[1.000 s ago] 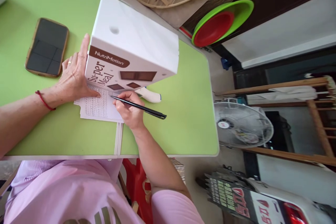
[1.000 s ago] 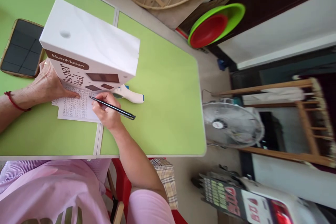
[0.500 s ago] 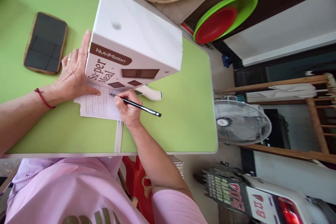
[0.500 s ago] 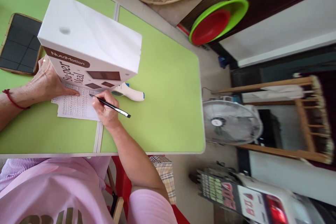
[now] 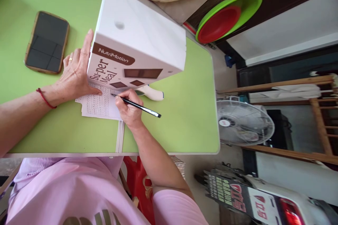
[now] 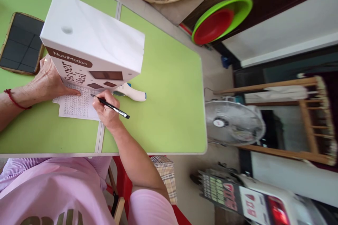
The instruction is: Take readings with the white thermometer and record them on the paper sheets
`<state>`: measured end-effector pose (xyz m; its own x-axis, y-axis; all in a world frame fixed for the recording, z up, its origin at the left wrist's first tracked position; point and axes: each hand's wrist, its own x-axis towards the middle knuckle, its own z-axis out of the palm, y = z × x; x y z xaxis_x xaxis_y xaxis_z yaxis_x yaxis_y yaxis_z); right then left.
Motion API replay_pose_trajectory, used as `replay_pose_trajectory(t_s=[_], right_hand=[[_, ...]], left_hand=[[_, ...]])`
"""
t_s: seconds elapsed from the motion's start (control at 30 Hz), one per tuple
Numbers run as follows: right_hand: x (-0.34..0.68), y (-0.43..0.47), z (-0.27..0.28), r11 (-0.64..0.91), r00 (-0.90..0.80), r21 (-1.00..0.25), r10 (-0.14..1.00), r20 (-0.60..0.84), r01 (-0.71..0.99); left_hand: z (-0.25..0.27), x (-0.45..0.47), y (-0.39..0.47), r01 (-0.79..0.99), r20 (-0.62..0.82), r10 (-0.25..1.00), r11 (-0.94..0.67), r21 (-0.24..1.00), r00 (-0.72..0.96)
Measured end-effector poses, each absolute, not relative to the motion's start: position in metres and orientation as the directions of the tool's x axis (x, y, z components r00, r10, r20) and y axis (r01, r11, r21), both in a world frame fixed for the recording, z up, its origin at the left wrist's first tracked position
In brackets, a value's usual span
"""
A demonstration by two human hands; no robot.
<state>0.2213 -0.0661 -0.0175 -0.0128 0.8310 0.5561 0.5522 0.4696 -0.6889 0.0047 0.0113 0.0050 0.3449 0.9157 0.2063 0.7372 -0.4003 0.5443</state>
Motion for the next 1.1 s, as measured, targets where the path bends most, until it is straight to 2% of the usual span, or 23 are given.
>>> replay_pose_trajectory(t_s=[0.3, 0.4, 0.63, 0.8, 1.1], right_hand=[[0.221, -0.068, -0.02, 0.358, 0.042, -0.757, 0.891, 0.452, 0.547], [0.22, -0.068, -0.022, 0.354, 0.088, -0.759, 0.877, 0.472, 0.547], [0.22, -0.066, -0.02, 0.442, 0.046, -0.733, 0.841, 0.539, 0.517], [0.221, -0.067, -0.019, 0.407, 0.031, -0.737, 0.865, 0.5, 0.54], [0.221, -0.068, -0.023, 0.357, 0.072, -0.764, 0.883, 0.463, 0.538]], left_hand=[[0.01, 0.001, 0.014, 0.692, 0.193, 0.9, -0.426, 0.583, 0.391], [0.013, 0.002, 0.013, 0.682, 0.17, 0.901, -0.415, 0.602, 0.399], [0.013, 0.003, 0.012, 0.693, 0.162, 0.914, -0.391, 0.606, 0.373], [0.016, 0.003, 0.012, 0.705, 0.132, 0.913, -0.384, 0.597, 0.387], [0.016, 0.002, 0.012, 0.683, 0.168, 0.898, -0.42, 0.597, 0.406]])
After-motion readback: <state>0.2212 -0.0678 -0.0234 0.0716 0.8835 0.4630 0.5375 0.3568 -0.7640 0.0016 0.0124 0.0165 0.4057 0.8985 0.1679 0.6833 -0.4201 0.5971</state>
